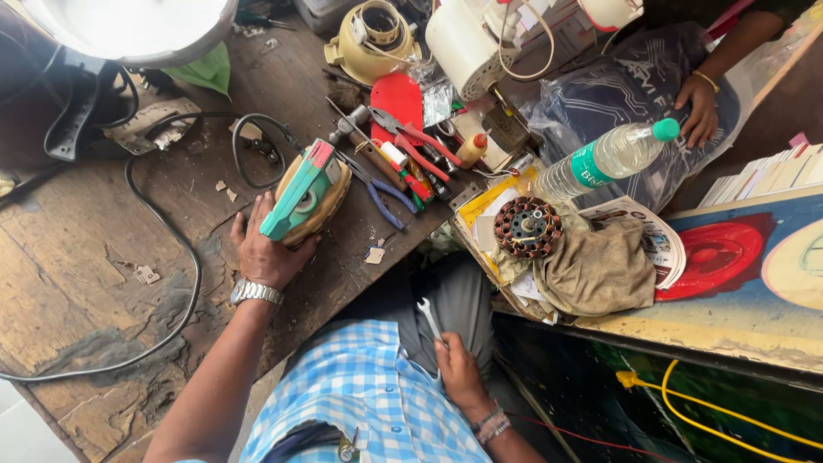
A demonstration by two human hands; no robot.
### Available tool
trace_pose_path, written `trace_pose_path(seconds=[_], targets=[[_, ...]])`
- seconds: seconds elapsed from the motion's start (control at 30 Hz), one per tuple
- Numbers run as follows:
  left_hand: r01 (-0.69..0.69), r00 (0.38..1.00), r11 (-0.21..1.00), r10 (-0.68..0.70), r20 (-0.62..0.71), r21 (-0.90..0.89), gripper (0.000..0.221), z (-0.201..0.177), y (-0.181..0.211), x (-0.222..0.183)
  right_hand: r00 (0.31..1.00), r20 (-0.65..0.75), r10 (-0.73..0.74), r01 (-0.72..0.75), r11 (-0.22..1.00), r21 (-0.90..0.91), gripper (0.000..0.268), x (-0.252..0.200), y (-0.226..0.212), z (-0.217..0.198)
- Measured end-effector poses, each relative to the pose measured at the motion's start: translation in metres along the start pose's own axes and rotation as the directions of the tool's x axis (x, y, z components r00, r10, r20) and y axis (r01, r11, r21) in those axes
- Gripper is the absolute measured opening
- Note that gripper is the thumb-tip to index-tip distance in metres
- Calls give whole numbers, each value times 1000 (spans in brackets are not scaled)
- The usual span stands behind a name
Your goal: The person uses a wrench to tighten a screw on a small beige and teal appliance component held on a wooden workbench. The person repeatedly adjusts the wrench and the component while working.
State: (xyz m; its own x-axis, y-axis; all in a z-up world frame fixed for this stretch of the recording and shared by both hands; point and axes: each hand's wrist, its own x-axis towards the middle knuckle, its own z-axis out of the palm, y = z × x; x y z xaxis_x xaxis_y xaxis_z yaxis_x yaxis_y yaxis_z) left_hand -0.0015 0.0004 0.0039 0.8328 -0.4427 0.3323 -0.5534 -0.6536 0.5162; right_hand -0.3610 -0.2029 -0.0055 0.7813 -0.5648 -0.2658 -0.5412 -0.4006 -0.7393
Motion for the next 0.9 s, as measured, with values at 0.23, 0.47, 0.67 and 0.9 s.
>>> trace_pose_path(seconds=[0.23, 0.47, 0.67, 0.9], targets=[[12, 1000, 1000, -12, -17, -24, 101, 3, -1, 1, 960, 118, -253, 256, 967, -8, 22, 31, -14, 6], [5, 1000, 1000, -5, -5, 15, 99, 1, 2, -1, 680, 174, -713, 700, 701, 138, 9, 87, -63, 69], [-7, 999, 1000, 7, -37, 22, 96, 2, 4, -6, 465, 328, -823, 859, 509, 59, 15, 96, -96, 95], [-4, 999, 999, 6, -38, 44, 100, 7, -5, -7, 423, 376, -824, 900, 431, -67, 18, 95, -48, 112]])
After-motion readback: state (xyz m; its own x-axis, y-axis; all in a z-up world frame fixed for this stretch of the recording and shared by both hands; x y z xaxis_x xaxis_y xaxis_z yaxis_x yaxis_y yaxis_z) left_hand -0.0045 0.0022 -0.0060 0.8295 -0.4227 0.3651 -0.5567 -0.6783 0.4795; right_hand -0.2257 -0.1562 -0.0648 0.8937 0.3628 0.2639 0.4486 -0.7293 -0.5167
